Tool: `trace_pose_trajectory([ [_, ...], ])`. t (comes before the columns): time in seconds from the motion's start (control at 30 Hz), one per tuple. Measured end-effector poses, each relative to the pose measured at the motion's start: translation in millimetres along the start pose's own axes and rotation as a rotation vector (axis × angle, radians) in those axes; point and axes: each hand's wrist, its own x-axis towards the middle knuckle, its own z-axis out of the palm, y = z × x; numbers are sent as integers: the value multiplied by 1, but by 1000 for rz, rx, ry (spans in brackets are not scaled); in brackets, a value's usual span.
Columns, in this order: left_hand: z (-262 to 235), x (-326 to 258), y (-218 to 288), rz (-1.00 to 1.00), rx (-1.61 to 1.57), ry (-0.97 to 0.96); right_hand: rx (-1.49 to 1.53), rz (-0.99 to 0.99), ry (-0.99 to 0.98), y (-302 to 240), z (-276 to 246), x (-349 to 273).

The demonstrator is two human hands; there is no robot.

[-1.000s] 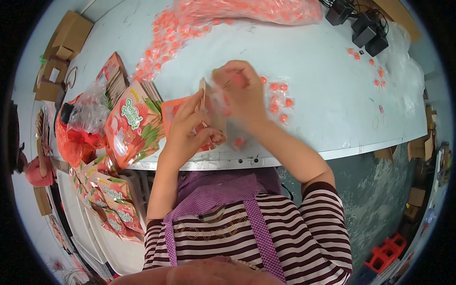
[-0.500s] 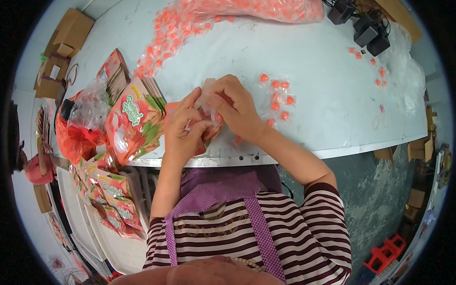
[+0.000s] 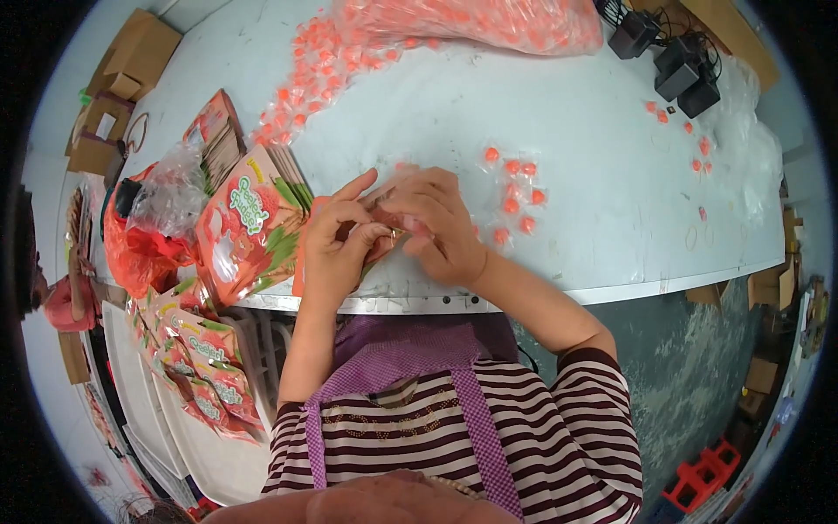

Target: Counting and placing pink candies into individual plastic pouches.

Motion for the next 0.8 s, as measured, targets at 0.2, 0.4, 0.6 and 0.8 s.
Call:
trace_pose_trajectory([
  [0.2,-5,2,3,225,98,-37,223,105,86,-7,1,6],
  [0.4,-1,1,4,159,-141,51,176,254,123,-13,3,14],
  [0.6,-7,-9,7,-37,-359,113,15,-10,-86,-11,-5,17],
  [0.8,-14,-12,16,-42,-378,40,-51,22,-445,-22,-7,19],
])
